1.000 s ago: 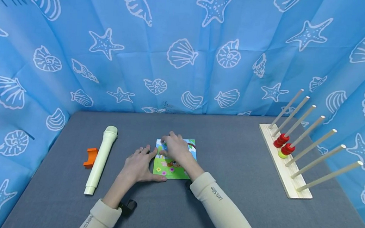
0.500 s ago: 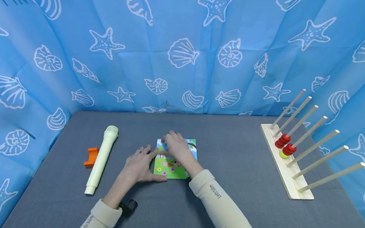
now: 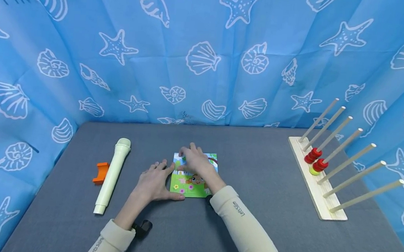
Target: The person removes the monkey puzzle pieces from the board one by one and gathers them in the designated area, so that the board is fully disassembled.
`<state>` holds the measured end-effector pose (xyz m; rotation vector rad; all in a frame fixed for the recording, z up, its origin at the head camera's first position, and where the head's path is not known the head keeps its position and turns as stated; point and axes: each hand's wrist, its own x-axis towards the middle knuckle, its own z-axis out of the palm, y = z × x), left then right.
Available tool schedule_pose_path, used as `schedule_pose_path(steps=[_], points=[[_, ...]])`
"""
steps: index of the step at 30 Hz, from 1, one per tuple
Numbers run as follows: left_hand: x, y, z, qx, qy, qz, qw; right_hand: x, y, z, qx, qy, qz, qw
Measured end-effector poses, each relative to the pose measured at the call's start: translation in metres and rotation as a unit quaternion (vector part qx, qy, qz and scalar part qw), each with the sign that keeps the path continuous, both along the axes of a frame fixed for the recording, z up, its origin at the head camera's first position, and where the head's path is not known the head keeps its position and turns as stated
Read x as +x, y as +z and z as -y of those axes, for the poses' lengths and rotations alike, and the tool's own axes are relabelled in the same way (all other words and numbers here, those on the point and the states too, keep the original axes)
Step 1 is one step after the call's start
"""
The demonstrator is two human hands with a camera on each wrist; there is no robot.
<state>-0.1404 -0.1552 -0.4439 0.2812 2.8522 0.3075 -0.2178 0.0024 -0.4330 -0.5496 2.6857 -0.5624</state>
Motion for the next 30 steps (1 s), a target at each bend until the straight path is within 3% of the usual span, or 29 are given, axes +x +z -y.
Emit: schedule_pose_path(steps=[22,30], points=[[-0.0017,0.0007,-0.0006,-0.006,0.004,0.001,1.0,0.0011,0.002,-0.0013,-0.006,0.024,-0.012,0.9996],[-0.0007,-0.0001,-0.0005,0.0,0.001,0.0,1.0,0.0025,-0.0011,-0.0086,-0.021,0.058,-0.024,0.9978]])
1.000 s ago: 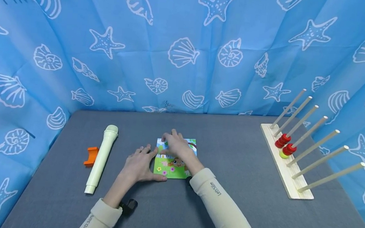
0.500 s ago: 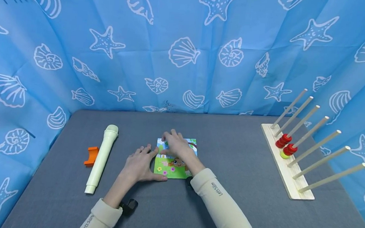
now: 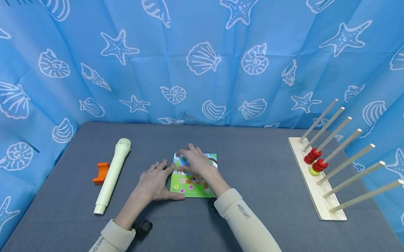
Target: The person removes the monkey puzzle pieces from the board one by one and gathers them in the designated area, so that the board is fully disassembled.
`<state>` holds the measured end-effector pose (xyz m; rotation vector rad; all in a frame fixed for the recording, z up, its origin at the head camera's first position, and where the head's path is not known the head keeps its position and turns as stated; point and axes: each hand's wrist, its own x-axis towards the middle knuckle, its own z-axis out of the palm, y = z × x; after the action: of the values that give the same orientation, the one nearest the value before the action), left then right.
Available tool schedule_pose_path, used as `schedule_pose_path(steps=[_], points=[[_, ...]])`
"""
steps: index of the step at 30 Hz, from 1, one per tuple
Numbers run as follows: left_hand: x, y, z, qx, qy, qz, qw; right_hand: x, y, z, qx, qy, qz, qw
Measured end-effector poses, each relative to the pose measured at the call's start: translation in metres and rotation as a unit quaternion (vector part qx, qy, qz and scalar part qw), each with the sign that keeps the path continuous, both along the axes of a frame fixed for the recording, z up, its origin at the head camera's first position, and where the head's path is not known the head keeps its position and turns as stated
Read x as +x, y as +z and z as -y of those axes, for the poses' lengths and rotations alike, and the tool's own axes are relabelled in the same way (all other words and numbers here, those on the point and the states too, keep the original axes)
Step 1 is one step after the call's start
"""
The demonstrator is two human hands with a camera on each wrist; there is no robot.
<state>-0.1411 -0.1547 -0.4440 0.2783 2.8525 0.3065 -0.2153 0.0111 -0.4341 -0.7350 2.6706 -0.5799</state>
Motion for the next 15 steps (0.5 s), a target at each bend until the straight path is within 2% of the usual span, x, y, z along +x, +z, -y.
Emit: schedule_pose_path(steps=[6,15], points=[[-0.0003,-0.0019,-0.0001,-0.002,0.001,-0.002,1.0,-0.004,0.0026,-0.0067,0.002,0.025,0.028,0.9993],[-0.0005,-0.0023,-0.0006,-0.006,0.003,-0.003,1.0,-0.0061,0.0037,-0.0083,0.01,0.035,0.034,0.9988]])
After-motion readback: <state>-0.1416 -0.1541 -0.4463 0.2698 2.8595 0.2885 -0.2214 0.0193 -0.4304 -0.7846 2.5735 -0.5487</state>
